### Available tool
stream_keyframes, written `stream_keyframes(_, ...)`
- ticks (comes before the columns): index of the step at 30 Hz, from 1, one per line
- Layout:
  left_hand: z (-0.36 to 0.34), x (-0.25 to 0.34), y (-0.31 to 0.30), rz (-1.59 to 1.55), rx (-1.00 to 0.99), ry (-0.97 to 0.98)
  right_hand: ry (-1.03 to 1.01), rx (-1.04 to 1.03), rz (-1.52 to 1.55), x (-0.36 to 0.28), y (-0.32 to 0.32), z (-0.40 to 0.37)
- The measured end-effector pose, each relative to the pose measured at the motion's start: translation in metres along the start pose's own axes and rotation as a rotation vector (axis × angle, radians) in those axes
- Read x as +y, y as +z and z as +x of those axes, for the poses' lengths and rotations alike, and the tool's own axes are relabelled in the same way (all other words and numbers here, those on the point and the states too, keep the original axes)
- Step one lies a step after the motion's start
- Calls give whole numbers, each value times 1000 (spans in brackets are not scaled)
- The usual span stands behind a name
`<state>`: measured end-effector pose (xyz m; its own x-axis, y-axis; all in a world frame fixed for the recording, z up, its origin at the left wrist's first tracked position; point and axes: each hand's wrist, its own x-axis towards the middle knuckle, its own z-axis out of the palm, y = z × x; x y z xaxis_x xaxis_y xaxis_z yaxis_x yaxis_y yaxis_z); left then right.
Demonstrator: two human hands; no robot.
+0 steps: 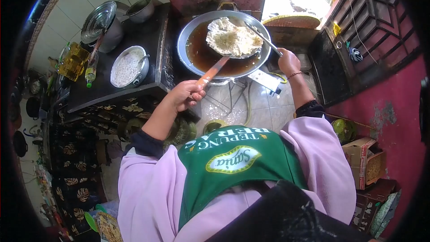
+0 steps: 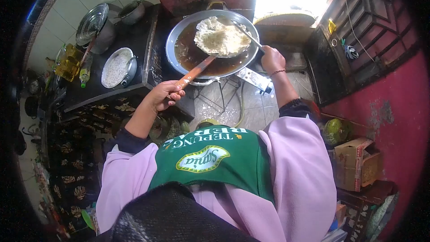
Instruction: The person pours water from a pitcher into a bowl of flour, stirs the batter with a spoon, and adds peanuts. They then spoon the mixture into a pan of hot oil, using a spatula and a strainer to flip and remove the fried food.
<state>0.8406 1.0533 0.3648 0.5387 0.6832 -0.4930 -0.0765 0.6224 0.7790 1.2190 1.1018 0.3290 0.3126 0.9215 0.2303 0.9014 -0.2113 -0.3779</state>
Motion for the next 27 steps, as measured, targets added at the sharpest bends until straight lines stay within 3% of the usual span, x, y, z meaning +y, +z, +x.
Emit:
stream_keyframes(8, 10, -8, -1, 10, 13, 5, -177, -22, -93, -48, 40, 31)
stream_keyframes(13, 14, -13, 1, -26, 16, 6, -80, -99, -55, -44, 15, 12)
stream_keyframes(16, 14, -15, 0, -55, 10, 22, -24, -10, 22, -17, 7, 11)
stream_keyframes(27, -17, -17, 4, -161, -60, 54, 85, 0, 26, 30, -40, -17)
